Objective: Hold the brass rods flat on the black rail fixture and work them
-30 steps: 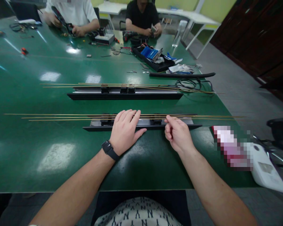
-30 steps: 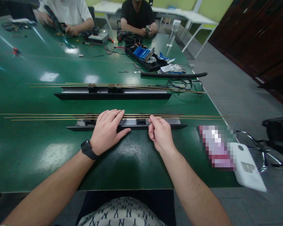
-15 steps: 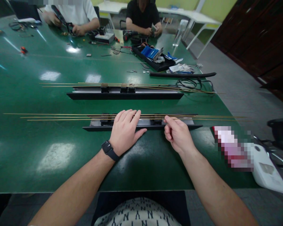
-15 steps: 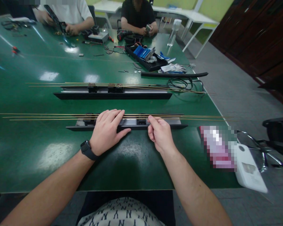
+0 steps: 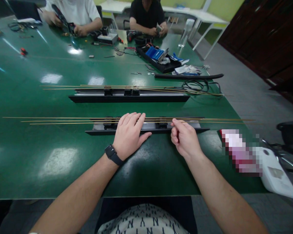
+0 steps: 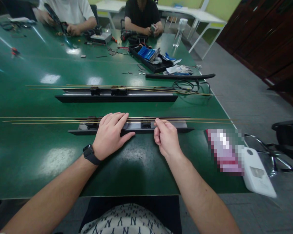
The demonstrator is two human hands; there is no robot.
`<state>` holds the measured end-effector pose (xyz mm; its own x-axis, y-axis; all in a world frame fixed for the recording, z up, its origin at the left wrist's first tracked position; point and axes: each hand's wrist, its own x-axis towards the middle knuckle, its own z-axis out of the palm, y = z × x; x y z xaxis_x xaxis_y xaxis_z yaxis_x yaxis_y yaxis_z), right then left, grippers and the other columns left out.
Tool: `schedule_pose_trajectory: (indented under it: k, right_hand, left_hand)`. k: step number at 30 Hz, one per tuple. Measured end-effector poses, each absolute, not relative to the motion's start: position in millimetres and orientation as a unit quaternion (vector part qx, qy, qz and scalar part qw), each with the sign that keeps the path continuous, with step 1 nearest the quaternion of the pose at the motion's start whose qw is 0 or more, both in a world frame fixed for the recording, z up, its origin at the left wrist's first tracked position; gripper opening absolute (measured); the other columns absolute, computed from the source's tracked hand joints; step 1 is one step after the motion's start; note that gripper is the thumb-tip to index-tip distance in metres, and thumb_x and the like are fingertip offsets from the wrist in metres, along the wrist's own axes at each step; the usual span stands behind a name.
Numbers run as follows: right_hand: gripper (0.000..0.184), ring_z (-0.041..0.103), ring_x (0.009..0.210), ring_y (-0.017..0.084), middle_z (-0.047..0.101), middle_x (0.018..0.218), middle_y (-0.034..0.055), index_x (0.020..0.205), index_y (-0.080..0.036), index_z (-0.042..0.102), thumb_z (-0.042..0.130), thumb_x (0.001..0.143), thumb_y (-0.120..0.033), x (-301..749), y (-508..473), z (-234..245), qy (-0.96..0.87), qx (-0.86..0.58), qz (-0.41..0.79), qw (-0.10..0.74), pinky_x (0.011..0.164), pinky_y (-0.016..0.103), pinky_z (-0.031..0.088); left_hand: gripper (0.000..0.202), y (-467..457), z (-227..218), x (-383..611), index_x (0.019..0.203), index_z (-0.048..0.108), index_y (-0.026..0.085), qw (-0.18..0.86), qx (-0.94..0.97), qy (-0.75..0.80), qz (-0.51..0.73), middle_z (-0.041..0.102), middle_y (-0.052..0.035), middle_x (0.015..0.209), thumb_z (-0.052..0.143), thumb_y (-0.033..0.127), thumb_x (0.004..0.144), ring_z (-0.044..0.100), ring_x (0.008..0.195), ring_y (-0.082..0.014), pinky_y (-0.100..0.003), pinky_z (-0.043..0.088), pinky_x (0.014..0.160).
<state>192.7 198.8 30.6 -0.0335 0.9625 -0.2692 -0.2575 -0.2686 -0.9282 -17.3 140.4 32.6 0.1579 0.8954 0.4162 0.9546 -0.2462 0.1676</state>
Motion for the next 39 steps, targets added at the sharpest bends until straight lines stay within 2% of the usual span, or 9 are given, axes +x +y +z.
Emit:
schedule_pose_trajectory:
  k: [13, 20, 31, 39]
  right_hand:
    - [0.032, 0.037, 0.028, 0.007, 0.052, 0.043, -0.0063, 0.083, -0.018, 0.062, 0.08, 0.083, -0.045, 192.4, 199.1, 29.8, -0.383, -0.498, 0.625, 0.464, 0.027, 0.016, 0.021]
    - [0.033, 0.037, 0.029, 0.006, 0.052, 0.044, -0.0061, 0.084, -0.018, 0.063, 0.081, 0.081, -0.045, 193.2, 199.3, 29.8, -0.389, -0.5, 0.627, 0.453, 0.028, 0.016, 0.021]
    - [0.031, 0.036, 0.029, 0.006, 0.051, 0.044, -0.0065, 0.081, -0.017, 0.063, 0.082, 0.081, -0.042, 191.6, 199.3, 29.7, -0.37, -0.488, 0.631, 0.476, 0.027, 0.016, 0.021]
    - [0.033, 0.037, 0.029, 0.006, 0.052, 0.046, -0.0067, 0.08, -0.019, 0.06, 0.082, 0.08, -0.043, 191.8, 198.3, 31.2, -0.355, -0.499, 0.625, 0.483, 0.026, 0.015, 0.022]
  left_hand:
    - [0.063, 140.4, 33.5, -17.1, 0.144, 0.053, 0.012, 0.066, -0.757, -0.614, -0.215, 0.063, -0.0163, 0.138, 0.066, 0.047, 0.093, 0.054, 0.133, -0.0331, -0.051, 0.035, 0.119]
    - [0.063, 140.8, 32.6, -16.9, 0.145, 0.053, 0.015, 0.061, -0.755, -0.614, -0.222, 0.063, -0.0161, 0.138, 0.066, 0.047, 0.093, 0.054, 0.133, -0.0331, -0.051, 0.035, 0.119]
    - [0.063, 140.2, 33.1, -17.1, 0.144, 0.053, 0.013, 0.065, -0.757, -0.614, -0.213, 0.063, -0.0163, 0.137, 0.066, 0.046, 0.093, 0.054, 0.133, -0.0325, -0.05, 0.035, 0.119]
    - [0.062, 140.8, 33.6, -16.9, 0.146, 0.052, 0.016, 0.057, -0.756, -0.612, -0.222, 0.063, -0.0164, 0.138, 0.066, 0.045, 0.093, 0.054, 0.134, -0.0337, -0.052, 0.035, 0.119]
